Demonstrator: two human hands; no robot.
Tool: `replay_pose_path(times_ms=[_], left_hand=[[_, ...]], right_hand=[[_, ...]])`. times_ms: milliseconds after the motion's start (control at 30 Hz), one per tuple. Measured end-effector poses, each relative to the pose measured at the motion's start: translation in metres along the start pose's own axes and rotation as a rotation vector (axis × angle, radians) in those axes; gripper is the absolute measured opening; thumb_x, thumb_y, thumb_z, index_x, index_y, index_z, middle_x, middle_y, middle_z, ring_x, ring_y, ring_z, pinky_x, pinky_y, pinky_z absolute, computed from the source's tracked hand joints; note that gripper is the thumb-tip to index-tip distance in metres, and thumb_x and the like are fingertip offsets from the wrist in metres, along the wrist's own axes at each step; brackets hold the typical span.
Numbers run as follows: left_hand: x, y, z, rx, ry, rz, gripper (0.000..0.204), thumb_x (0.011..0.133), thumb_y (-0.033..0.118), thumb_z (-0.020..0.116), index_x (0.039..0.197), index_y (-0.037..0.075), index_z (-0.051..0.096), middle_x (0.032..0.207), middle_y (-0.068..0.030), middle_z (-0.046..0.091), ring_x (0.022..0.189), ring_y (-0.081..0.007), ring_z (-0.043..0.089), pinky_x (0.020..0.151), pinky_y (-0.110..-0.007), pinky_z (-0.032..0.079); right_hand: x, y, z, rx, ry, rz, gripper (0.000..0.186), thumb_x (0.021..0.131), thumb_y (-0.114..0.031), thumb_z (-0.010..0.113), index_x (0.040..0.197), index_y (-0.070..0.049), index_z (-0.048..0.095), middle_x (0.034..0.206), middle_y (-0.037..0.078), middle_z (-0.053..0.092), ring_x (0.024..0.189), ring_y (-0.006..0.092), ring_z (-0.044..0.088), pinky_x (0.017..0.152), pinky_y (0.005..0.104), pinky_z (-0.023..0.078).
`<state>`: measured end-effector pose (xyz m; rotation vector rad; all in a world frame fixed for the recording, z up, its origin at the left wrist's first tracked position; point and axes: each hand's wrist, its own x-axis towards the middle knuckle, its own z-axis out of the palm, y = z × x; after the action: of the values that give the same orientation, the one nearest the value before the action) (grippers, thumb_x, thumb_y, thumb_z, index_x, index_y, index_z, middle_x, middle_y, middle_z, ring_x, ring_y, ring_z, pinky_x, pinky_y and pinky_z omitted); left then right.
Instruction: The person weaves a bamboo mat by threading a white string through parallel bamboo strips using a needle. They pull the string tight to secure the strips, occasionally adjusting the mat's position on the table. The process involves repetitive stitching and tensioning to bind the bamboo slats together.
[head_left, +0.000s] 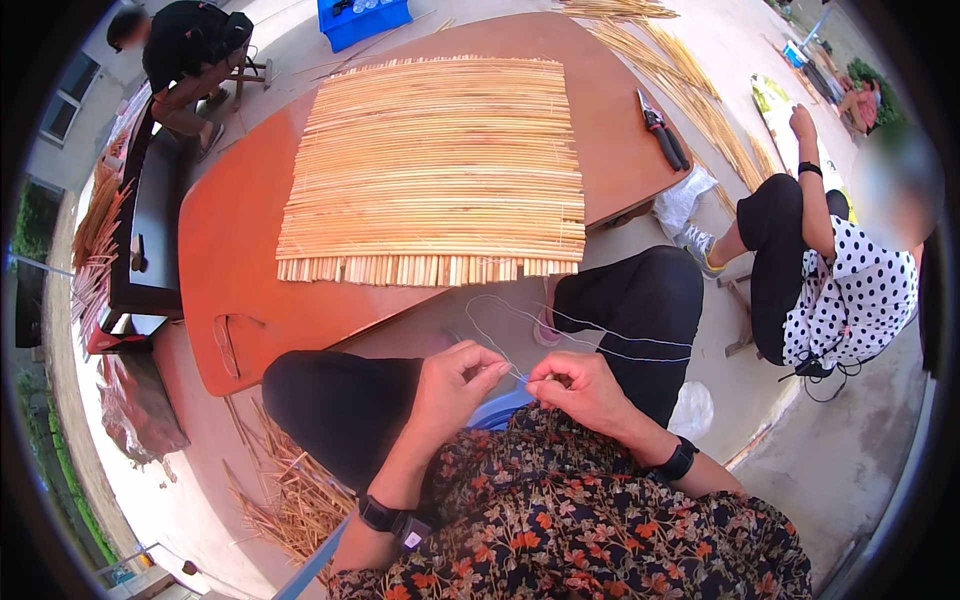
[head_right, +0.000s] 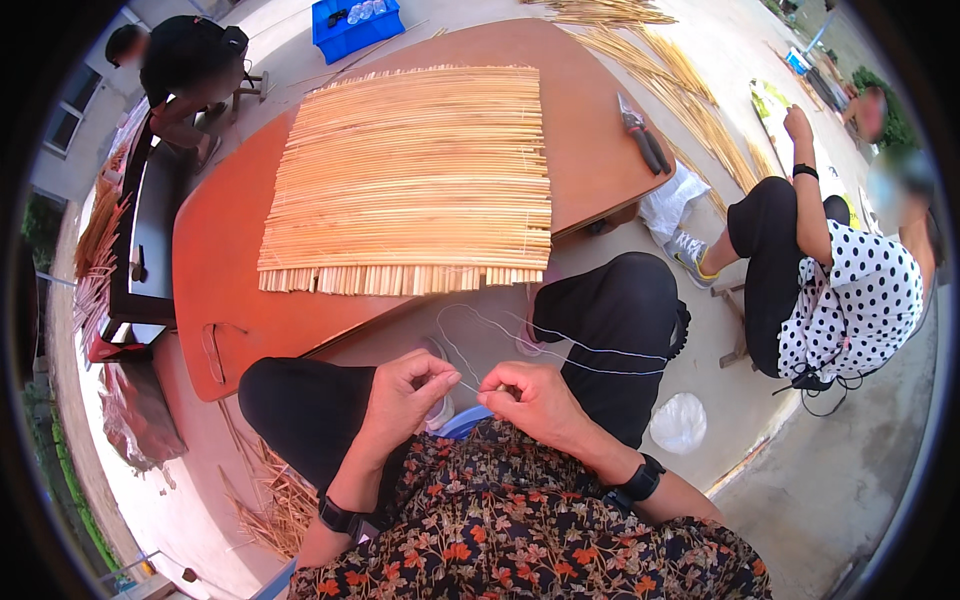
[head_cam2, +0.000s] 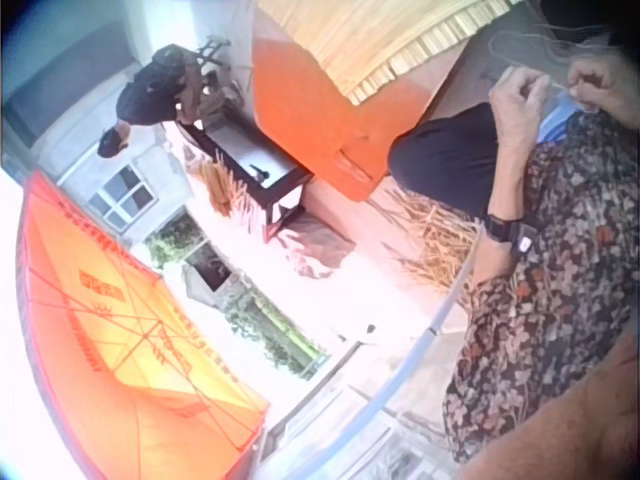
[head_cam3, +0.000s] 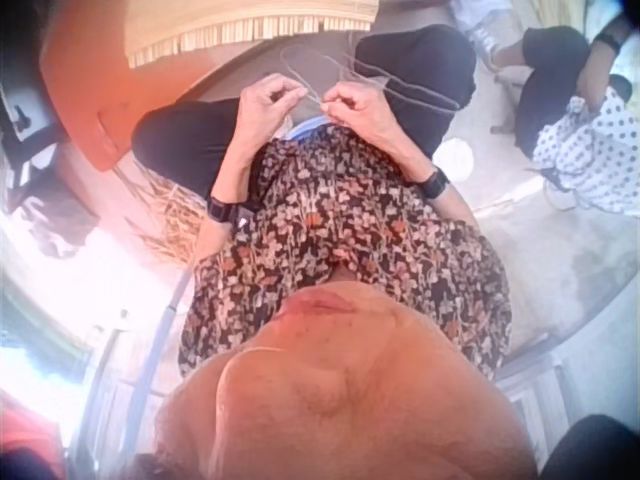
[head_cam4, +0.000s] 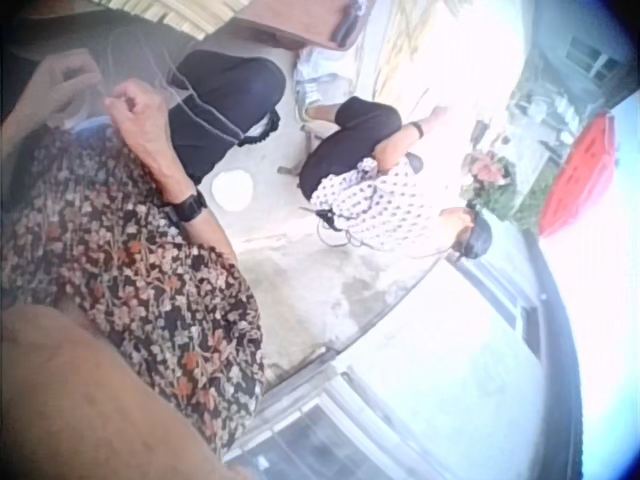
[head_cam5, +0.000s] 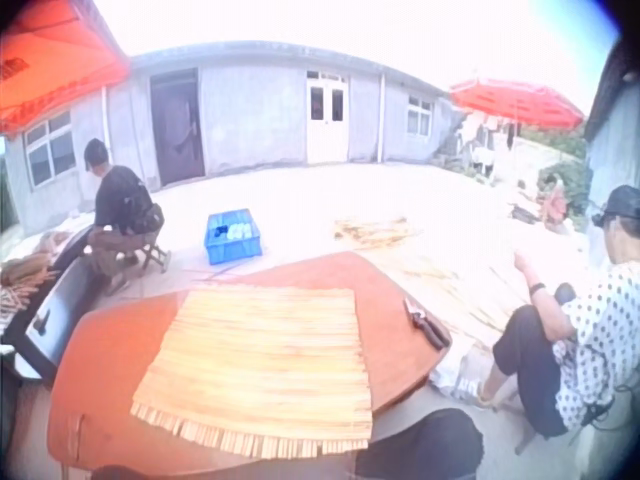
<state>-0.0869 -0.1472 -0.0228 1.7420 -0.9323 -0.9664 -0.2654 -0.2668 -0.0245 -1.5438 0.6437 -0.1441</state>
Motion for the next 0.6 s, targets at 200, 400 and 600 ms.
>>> replay_pose_path(times_ms=[200,400,600], left_hand=[[-0.002,-0.02,-0.013,0.028,0.043,-0.076,0.012,0.086,0.008,0.072,0.087,-0.004,0.068,0.076,-0.0015,0.062,0.067,-0.0058,0.054,0.058,-0.023,0.043],[0.02,-0.034,-0.028,0.483,0.331,0.073,0.02,0.08,0.008,0.075,0.098,0.003,0.068,0.088,-0.0091,0.062,0.079,-0.0244,0.062,0.071,-0.035,0.049],[0.061,-0.052,-0.042,0.929,0.389,0.374,0.044,0.073,0.009,0.078,0.113,0.006,0.06,0.116,-0.0121,0.056,0.107,-0.0319,0.054,0.089,-0.044,0.044]], right_hand=[[-0.009,0.007,-0.001,0.081,-0.022,0.184,0.012,0.091,-0.013,0.067,0.09,-0.001,0.068,0.064,-0.003,0.059,0.054,0.0028,0.055,0.051,0.0203,0.042],[-0.011,0.018,-0.001,0.074,0.005,0.201,0.014,0.091,-0.015,0.067,0.09,-0.001,0.068,0.062,-0.004,0.059,0.052,0.0025,0.054,0.049,0.0198,0.04],[-0.006,0.024,0.003,0.132,-0.031,0.218,0.014,0.091,-0.015,0.066,0.091,-0.002,0.068,0.064,-0.003,0.059,0.054,0.0028,0.054,0.05,0.0202,0.041]])
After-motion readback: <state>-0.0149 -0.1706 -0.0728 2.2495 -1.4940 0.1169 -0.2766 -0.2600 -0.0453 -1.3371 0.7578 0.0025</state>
